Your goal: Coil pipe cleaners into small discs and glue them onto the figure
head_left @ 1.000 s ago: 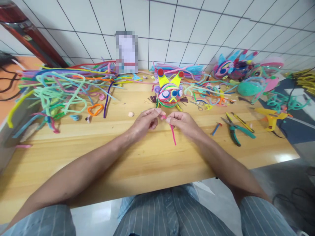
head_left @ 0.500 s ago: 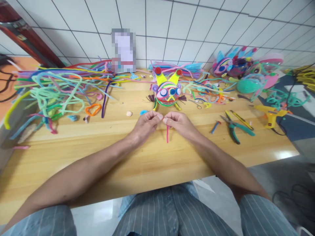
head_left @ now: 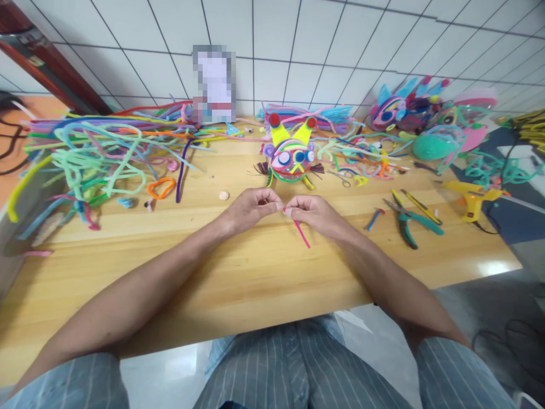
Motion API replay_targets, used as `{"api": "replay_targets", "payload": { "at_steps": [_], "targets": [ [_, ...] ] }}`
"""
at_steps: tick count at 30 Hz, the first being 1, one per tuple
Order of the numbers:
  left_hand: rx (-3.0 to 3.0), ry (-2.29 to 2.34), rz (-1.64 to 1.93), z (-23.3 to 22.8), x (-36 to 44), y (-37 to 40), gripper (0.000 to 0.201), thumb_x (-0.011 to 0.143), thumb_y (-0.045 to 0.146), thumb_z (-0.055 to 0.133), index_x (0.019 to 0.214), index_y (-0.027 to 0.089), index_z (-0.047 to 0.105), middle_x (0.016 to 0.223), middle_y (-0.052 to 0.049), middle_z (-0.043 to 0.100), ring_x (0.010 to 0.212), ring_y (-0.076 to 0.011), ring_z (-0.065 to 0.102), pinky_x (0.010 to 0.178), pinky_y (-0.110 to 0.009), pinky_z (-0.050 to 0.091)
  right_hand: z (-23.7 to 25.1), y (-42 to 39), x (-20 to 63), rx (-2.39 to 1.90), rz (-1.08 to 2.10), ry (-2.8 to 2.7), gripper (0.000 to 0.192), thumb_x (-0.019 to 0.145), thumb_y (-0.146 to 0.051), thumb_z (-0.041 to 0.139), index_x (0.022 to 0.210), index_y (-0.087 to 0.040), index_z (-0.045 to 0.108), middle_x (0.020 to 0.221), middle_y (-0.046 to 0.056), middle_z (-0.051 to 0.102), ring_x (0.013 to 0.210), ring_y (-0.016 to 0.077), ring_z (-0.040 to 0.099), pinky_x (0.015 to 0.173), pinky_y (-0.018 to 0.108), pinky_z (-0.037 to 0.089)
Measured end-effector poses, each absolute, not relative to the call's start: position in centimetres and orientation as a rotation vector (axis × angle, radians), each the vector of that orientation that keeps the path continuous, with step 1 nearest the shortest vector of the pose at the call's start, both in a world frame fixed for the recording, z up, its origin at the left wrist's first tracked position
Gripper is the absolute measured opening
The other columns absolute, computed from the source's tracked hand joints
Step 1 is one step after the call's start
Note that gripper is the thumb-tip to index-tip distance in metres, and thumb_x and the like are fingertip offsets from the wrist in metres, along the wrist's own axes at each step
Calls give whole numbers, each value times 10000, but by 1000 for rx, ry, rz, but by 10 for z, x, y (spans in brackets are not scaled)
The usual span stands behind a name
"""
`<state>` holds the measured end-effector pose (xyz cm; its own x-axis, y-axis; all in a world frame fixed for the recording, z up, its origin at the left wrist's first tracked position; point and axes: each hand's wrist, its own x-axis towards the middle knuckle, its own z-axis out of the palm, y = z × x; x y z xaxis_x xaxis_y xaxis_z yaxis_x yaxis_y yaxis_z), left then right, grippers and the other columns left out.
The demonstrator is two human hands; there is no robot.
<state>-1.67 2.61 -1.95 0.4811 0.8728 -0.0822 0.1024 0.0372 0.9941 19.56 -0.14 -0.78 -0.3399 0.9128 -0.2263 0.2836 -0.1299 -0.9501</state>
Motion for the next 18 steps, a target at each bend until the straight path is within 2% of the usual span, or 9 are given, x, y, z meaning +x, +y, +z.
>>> {"api": "replay_targets", "payload": {
  "at_steps": [2, 5, 7, 11, 15, 18],
  "targets": [
    [1373, 927, 767, -20, -14, 22, 289, 730, 409, 827, 773, 148, 711, 667, 22, 612, 610, -90, 471, 582, -222, 360, -9, -1, 196, -1331, 1502, -1614, 262, 780, -434, 692, 800, -176, 656, 673, -29, 564, 616, 115, 467, 614, 276, 358],
    [1093, 933, 892, -24, -1, 6, 294, 745, 402, 830, 763, 158, 667, 564, 64, 486, 495, -64, 354, 484, -211, 272, -15, -2, 191, -1291, 1452, -1607, 280, 794, -460, 690, 817, -186, 642, 684, -34, 549, 632, 118, 458, 618, 273, 357],
    [856, 923, 973, -26, 9, -6, 299, 752, 387, 831, 761, 164, 633, 562, 74, 453, 459, -52, 317, 455, -204, 247, -20, -3, 186, -1271, 1412, -1577, 295, 793, -475, 694, 829, -189, 632, 706, -31, 555, 649, 120, 460, 625, 272, 361],
    [634, 915, 1033, -31, 17, -15, 287, 757, 356, 832, 778, 158, 624, 651, 53, 518, 449, -37, 362, 438, -191, 258, -25, -4, 180, -1284, 1420, -1517, 318, 775, -484, 709, 830, -179, 638, 736, -19, 579, 659, 120, 470, 634, 275, 370],
    [857, 852, 948, -27, 5, 4, 332, 788, 458, 802, 817, 149, 682, 786, -5, 639, 460, -43, 403, 426, -213, 255, -17, -1, 188, -1291, 1474, -1495, 317, 767, -484, 743, 792, -185, 642, 691, -24, 571, 632, 116, 464, 609, 270, 369],
    [1098, 862, 842, -20, -8, 18, 320, 752, 428, 846, 846, 150, 720, 706, 15, 618, 485, -50, 389, 456, -212, 261, -11, 1, 195, -1299, 1520, -1514, 305, 760, -466, 754, 764, -185, 635, 651, -33, 555, 607, 107, 453, 587, 263, 359]
  ]
}}
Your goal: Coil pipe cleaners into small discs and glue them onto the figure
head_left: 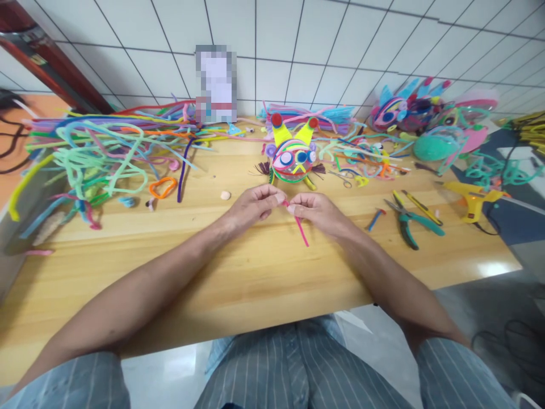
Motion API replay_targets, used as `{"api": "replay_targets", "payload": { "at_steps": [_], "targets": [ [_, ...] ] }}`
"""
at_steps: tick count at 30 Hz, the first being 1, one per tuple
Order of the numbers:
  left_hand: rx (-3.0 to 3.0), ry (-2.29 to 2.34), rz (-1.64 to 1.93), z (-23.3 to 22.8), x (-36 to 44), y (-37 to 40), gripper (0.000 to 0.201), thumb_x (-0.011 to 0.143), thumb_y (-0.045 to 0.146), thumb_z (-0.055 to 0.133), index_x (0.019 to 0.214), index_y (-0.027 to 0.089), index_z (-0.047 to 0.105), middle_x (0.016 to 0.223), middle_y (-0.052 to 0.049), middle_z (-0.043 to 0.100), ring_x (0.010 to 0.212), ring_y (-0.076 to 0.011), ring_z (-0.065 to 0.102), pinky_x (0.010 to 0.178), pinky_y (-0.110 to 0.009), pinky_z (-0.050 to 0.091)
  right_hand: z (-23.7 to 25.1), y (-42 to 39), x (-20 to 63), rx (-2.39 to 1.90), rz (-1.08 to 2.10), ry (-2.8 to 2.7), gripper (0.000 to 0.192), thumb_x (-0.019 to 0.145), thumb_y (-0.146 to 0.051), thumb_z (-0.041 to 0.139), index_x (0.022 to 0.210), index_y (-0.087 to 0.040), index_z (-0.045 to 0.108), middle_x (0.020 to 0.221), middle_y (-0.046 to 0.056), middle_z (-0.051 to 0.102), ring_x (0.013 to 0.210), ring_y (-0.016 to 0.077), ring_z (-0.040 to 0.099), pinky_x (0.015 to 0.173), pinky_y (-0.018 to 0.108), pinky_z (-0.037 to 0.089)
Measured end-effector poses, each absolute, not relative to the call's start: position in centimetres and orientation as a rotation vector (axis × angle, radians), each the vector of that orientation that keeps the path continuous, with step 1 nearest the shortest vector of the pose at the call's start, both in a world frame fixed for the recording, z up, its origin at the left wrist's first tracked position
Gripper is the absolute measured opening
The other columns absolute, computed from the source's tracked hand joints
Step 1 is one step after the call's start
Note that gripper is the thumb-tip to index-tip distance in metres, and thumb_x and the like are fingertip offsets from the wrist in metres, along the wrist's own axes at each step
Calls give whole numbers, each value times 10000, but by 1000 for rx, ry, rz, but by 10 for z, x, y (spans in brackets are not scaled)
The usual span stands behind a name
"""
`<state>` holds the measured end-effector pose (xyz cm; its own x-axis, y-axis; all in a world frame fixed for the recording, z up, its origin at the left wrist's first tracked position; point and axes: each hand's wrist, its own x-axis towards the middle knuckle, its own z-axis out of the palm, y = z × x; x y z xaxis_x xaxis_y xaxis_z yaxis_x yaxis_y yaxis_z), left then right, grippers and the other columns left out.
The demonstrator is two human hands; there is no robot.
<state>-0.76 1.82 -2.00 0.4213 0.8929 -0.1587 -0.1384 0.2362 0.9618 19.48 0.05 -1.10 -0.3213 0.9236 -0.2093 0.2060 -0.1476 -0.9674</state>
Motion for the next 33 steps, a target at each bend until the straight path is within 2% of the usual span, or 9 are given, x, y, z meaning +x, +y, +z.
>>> {"api": "replay_targets", "payload": {
  "at_steps": [5, 11, 15, 18, 21, 24, 28, 33],
  "targets": [
    [1296, 924, 756, -17, -11, 18, 279, 744, 383, 845, 794, 146, 708, 548, 68, 489, 496, -58, 340, 483, -219, 244, -10, -1, 196, -1304, 1553, -1547, 298, 752, -455, 742, 794, -173, 657, 646, -39, 555, 596, 101, 452, 583, 261, 354],
    [951, 935, 968, -32, 9, -1, 354, 733, 448, 841, 778, 169, 629, 523, 81, 433, 457, -60, 322, 460, -215, 244, -15, -2, 186, -1271, 1485, -1525, 301, 753, -467, 736, 779, -185, 633, 680, -30, 571, 622, 109, 476, 607, 265, 382],
    [881, 908, 997, -33, 10, -2, 372, 735, 479, 833, 761, 174, 621, 555, 68, 465, 446, -58, 322, 441, -220, 233, -17, -2, 184, -1272, 1490, -1476, 320, 742, -485, 741, 774, -190, 621, 678, -36, 553, 625, 109, 464, 609, 265, 379],
    [1112, 876, 899, -26, -2, 10, 358, 793, 504, 786, 813, 164, 675, 603, 45, 534, 470, -64, 357, 461, -223, 252, -14, -2, 190, -1277, 1530, -1479, 327, 744, -485, 750, 754, -184, 621, 661, -37, 544, 622, 107, 458, 604, 264, 367],
    [1456, 852, 826, -20, -14, 22, 280, 804, 424, 785, 876, 158, 738, 702, 8, 644, 579, -90, 464, 553, -224, 349, -11, 0, 197, -1274, 1577, -1520, 325, 753, -478, 751, 751, -176, 630, 646, -37, 545, 609, 102, 449, 590, 261, 348],
    [1663, 865, 772, -18, -19, 25, 181, 813, 340, 761, 823, 159, 752, 777, -26, 701, 676, -122, 536, 629, -237, 398, -9, 0, 200, -1271, 1596, -1567, 310, 765, -465, 748, 778, -169, 656, 639, -39, 547, 601, 98, 447, 585, 257, 341],
    [1584, 943, 817, -18, -14, 17, 169, 806, 324, 761, 770, 161, 737, 692, -7, 643, 615, -107, 480, 584, -230, 355, -11, 0, 199, -1275, 1566, -1546, 303, 763, -459, 761, 808, -172, 679, 675, -27, 591, 627, 111, 504, 617, 263, 401],
    [1085, 979, 976, -24, 2, 2, 281, 729, 396, 852, 777, 162, 705, 601, 41, 541, 496, -62, 345, 479, -216, 255, -20, -2, 192, -1235, 1536, -1496, 323, 765, -483, 773, 777, -190, 636, 709, -12, 631, 650, 126, 566, 659, 276, 468]
  ]
}}
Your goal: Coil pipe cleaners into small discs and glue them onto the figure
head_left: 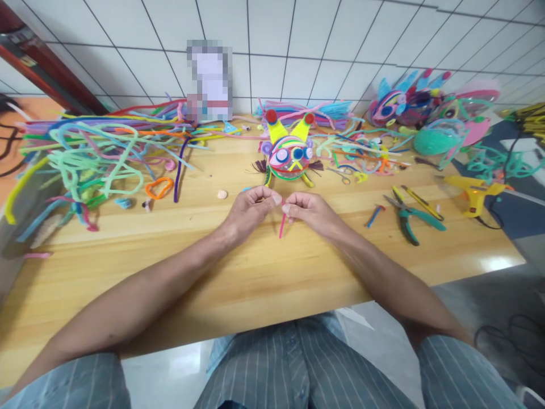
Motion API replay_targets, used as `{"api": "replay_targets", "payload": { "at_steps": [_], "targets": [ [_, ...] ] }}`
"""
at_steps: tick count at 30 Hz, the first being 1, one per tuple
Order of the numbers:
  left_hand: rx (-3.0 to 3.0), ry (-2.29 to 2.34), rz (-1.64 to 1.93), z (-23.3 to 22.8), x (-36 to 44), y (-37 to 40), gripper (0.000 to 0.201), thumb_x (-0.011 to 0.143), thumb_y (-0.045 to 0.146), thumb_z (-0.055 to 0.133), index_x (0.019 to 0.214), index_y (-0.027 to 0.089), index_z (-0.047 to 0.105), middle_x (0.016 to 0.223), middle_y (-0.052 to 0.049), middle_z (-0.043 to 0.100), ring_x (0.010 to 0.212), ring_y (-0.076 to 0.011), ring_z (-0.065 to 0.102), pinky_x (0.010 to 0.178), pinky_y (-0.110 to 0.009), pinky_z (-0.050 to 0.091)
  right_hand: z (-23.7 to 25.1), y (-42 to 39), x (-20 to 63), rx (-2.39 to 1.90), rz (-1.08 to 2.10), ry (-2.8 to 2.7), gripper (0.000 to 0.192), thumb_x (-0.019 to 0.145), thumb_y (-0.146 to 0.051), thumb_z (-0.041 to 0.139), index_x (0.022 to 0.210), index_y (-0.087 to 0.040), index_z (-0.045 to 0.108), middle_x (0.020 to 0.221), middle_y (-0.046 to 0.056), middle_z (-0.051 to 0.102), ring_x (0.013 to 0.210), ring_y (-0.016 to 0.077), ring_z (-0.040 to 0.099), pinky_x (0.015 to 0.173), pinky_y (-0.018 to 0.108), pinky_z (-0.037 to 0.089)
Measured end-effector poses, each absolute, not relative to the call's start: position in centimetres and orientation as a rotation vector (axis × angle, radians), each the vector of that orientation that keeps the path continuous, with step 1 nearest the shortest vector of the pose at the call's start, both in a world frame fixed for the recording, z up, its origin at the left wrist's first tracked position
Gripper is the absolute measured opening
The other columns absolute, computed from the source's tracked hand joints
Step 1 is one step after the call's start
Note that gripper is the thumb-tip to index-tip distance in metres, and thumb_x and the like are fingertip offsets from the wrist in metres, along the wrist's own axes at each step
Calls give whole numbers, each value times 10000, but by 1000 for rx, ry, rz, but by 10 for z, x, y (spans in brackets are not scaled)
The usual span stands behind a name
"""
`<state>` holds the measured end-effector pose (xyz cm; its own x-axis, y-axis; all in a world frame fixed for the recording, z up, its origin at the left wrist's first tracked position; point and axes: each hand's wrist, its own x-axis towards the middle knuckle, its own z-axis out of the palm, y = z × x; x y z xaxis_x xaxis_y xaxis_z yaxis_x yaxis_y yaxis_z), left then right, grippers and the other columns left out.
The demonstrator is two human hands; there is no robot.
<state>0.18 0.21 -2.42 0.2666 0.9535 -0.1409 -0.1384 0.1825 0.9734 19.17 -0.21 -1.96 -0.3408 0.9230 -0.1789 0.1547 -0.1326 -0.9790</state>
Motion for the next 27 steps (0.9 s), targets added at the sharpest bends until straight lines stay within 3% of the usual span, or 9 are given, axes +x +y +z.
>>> {"api": "replay_targets", "payload": {
  "at_steps": [3, 8, 11, 15, 18, 22, 27],
  "targets": [
    [888, 938, 973, -30, 7, -1, 316, 717, 428, 864, 770, 168, 693, 578, 49, 510, 456, -53, 316, 442, -216, 219, -22, -3, 189, -1226, 1522, -1487, 325, 774, -479, 779, 770, -193, 625, 713, -11, 629, 665, 128, 568, 675, 278, 476],
    [1052, 859, 841, -27, -4, 13, 363, 783, 517, 814, 791, 165, 729, 594, 24, 539, 467, -65, 361, 450, -224, 234, -17, -2, 193, -1228, 1576, -1461, 303, 776, -454, 777, 770, -184, 639, 736, -5, 629, 702, 136, 577, 713, 293, 487],
    [1209, 872, 757, -18, -13, 22, 316, 743, 451, 858, 836, 163, 766, 583, 37, 537, 497, -65, 368, 478, -218, 250, -15, -1, 196, -1233, 1592, -1494, 297, 779, -445, 764, 747, -180, 634, 706, -15, 609, 689, 131, 562, 696, 284, 468],
    [1211, 918, 761, -15, -10, 16, 274, 694, 373, 895, 743, 151, 742, 544, 50, 512, 484, -51, 337, 473, -218, 233, -17, -1, 196, -1220, 1596, -1518, 323, 774, -477, 776, 750, -184, 640, 690, -16, 619, 675, 131, 558, 680, 279, 464],
    [958, 916, 886, -22, 2, 1, 279, 698, 371, 884, 742, 152, 716, 520, 62, 476, 454, -48, 314, 449, -210, 229, -22, -3, 191, -1199, 1593, -1465, 387, 737, -532, 816, 744, -190, 634, 696, -16, 627, 673, 130, 566, 696, 284, 489],
    [695, 893, 967, -30, 13, -11, 267, 699, 345, 870, 774, 155, 698, 618, 41, 553, 449, -39, 334, 431, -196, 241, -26, -4, 186, -1218, 1605, -1385, 437, 701, -580, 838, 747, -195, 636, 716, -11, 647, 684, 131, 581, 705, 285, 510],
    [947, 864, 845, -23, -2, 8, 300, 756, 440, 836, 770, 163, 719, 575, 36, 518, 453, -60, 364, 431, -214, 234, -19, -2, 192, -1231, 1665, -1378, 372, 714, -509, 828, 730, -185, 646, 693, -14, 632, 662, 123, 580, 699, 285, 515]
  ]
}}
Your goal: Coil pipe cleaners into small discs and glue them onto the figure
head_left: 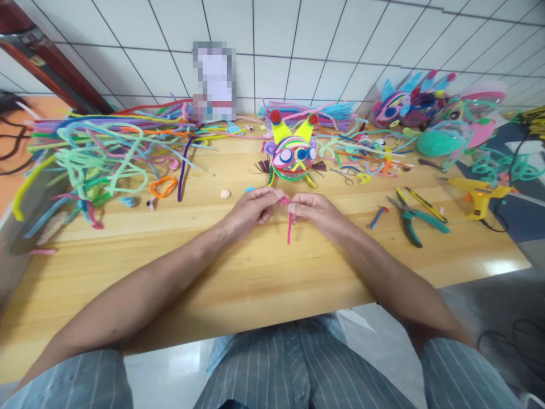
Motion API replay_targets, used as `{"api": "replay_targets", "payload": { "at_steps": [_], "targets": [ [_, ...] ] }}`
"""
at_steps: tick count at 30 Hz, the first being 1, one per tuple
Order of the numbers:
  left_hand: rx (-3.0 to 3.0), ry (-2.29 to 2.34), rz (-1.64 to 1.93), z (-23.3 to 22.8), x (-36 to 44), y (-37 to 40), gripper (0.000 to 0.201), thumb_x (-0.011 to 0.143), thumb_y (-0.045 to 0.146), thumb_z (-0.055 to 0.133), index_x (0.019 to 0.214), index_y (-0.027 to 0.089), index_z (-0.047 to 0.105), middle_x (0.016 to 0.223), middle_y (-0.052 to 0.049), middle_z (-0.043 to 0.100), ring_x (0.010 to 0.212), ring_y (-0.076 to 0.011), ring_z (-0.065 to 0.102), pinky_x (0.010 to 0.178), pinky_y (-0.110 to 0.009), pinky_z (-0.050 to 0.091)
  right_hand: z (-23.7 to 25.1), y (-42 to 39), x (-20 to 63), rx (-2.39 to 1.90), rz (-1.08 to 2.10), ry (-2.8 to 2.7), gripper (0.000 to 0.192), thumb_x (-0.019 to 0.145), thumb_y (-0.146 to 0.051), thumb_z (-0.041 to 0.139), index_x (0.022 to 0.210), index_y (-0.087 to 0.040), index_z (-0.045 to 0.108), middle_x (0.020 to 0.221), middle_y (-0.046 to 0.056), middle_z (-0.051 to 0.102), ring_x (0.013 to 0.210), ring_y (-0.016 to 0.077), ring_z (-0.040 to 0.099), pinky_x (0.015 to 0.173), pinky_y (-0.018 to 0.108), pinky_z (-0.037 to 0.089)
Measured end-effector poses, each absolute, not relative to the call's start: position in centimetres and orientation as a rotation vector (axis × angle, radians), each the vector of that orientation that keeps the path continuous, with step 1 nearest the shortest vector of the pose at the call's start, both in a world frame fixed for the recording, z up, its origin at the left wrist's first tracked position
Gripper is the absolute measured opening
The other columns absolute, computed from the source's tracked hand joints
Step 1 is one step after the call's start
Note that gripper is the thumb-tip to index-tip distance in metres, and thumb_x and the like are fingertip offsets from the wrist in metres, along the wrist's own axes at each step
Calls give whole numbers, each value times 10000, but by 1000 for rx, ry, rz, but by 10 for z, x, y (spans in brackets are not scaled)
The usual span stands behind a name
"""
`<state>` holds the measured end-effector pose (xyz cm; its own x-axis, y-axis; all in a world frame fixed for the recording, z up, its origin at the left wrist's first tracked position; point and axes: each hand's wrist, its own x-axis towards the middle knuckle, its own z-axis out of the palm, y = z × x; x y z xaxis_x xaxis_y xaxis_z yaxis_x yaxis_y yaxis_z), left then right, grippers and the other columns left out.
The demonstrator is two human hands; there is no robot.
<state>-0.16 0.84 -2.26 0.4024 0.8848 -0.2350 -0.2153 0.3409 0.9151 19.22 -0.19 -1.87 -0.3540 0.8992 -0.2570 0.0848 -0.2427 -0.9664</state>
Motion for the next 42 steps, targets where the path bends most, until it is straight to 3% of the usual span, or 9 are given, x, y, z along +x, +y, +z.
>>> {"api": "replay_targets", "payload": {
  "at_steps": [6, 13, 19, 23, 27, 35, 42],
  "targets": [
    [1281, 889, 717, -8, -15, 20, 250, 699, 366, 888, 750, 163, 752, 542, 48, 521, 496, -62, 350, 467, -209, 228, -11, -2, 197, -1216, 1683, -1459, 316, 752, -466, 799, 737, -182, 661, 681, -12, 625, 662, 131, 578, 691, 288, 505],
    [735, 908, 949, -23, 12, -13, 297, 704, 361, 877, 758, 154, 671, 534, 72, 461, 445, -46, 305, 441, -198, 229, -23, -5, 187, -1190, 1550, -1470, 428, 748, -579, 800, 748, -189, 625, 707, -15, 613, 676, 127, 553, 696, 281, 479],
    [758, 845, 912, -23, 6, -3, 362, 729, 454, 869, 814, 161, 673, 703, 26, 598, 456, -42, 383, 428, -201, 252, -20, -3, 190, -1201, 1559, -1456, 401, 765, -561, 783, 763, -190, 629, 722, -12, 617, 694, 135, 562, 704, 282, 474],
    [1113, 840, 797, -18, -10, 15, 365, 745, 479, 867, 876, 161, 743, 576, 55, 505, 470, -54, 363, 459, -205, 243, -13, -2, 196, -1187, 1593, -1508, 371, 785, -529, 765, 743, -187, 627, 699, -14, 609, 674, 132, 552, 692, 281, 466],
    [1219, 894, 753, -13, -12, 14, 364, 693, 460, 896, 795, 161, 716, 527, 76, 454, 463, -51, 324, 461, -210, 218, -13, -2, 196, -1175, 1580, -1571, 388, 793, -547, 756, 739, -188, 620, 688, -18, 591, 665, 130, 534, 672, 277, 444],
    [725, 916, 1012, -24, 15, -15, 368, 697, 406, 898, 777, 165, 631, 528, 89, 428, 435, -40, 303, 432, -183, 234, -24, -7, 182, -1162, 1451, -1536, 448, 794, -603, 749, 743, -190, 585, 701, -28, 560, 666, 120, 494, 645, 266, 398],
    [832, 870, 896, -24, 3, 3, 384, 748, 479, 860, 830, 155, 672, 625, 39, 560, 433, -49, 376, 404, -196, 243, -21, -4, 187, -1117, 1590, -1448, 419, 770, -570, 771, 732, -188, 604, 684, -26, 586, 658, 120, 533, 669, 270, 446]
  ]
}}
